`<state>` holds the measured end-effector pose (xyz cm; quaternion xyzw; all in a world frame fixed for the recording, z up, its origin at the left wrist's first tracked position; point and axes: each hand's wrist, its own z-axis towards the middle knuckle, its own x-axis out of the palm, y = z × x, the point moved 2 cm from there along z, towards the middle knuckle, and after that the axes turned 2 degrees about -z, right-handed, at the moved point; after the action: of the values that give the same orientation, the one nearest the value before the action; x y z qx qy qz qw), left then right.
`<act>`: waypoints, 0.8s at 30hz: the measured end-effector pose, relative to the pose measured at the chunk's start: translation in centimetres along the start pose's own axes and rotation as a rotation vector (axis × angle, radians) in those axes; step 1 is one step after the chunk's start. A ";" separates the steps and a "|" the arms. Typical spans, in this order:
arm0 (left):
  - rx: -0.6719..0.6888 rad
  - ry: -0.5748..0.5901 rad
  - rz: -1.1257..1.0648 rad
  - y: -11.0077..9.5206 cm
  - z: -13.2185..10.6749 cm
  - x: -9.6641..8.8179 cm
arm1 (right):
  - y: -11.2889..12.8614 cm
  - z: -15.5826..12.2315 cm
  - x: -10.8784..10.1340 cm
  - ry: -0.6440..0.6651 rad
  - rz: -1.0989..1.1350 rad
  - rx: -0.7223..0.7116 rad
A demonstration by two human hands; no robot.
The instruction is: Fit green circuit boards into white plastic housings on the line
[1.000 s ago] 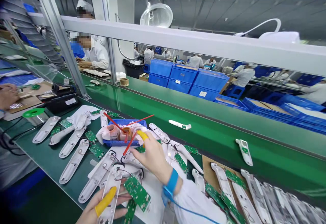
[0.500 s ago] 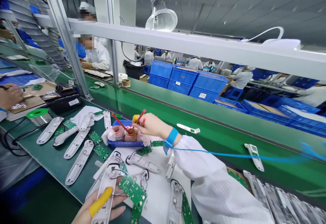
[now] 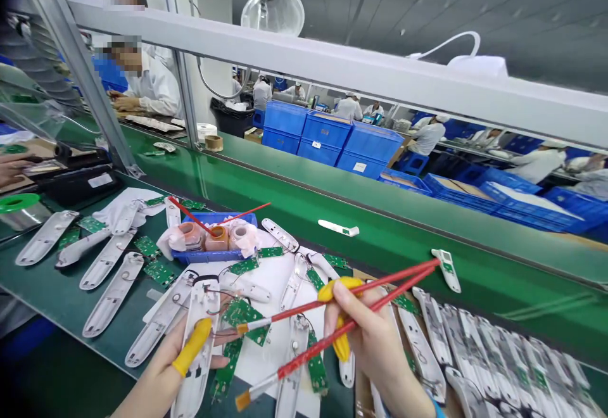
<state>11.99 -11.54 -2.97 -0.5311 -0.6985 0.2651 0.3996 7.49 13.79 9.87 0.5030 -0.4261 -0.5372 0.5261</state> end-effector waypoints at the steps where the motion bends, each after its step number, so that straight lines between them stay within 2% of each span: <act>1: 0.016 0.055 -0.021 -0.2 -0.2 1.1 | -0.7 -1.0 -0.3 -0.022 0.050 0.067; 4: 0.037 0.151 0.007 -0.8 -0.8 3.6 | -2.4 -2.8 -1.2 -0.086 0.099 0.161; 6: 0.017 0.181 0.057 -1.0 -1.1 4.5 | -3.2 -3.1 -1.6 -0.088 0.099 0.185; 14: -0.030 0.291 0.160 -1.2 -1.2 4.9 | -4.0 -3.0 -1.3 -0.188 0.136 0.232; 16: -0.026 0.260 0.183 -1.3 -1.4 5.0 | -4.1 -3.0 -1.3 -0.184 0.117 0.245; 18: -0.018 0.173 0.185 -1.3 -1.6 5.0 | -4.4 -2.8 -1.6 -0.204 0.091 0.227; 21: 0.011 0.071 0.150 -1.0 -1.5 4.9 | -4.7 -2.7 -2.4 -0.284 0.082 0.176; 24: -0.029 0.027 0.096 -0.7 -1.2 4.6 | -4.7 -3.2 -2.9 -0.356 0.095 0.161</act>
<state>12.10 -7.44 -0.51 -0.5732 -0.6705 0.2669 0.3881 9.81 17.28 5.05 0.4198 -0.5772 -0.5564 0.4254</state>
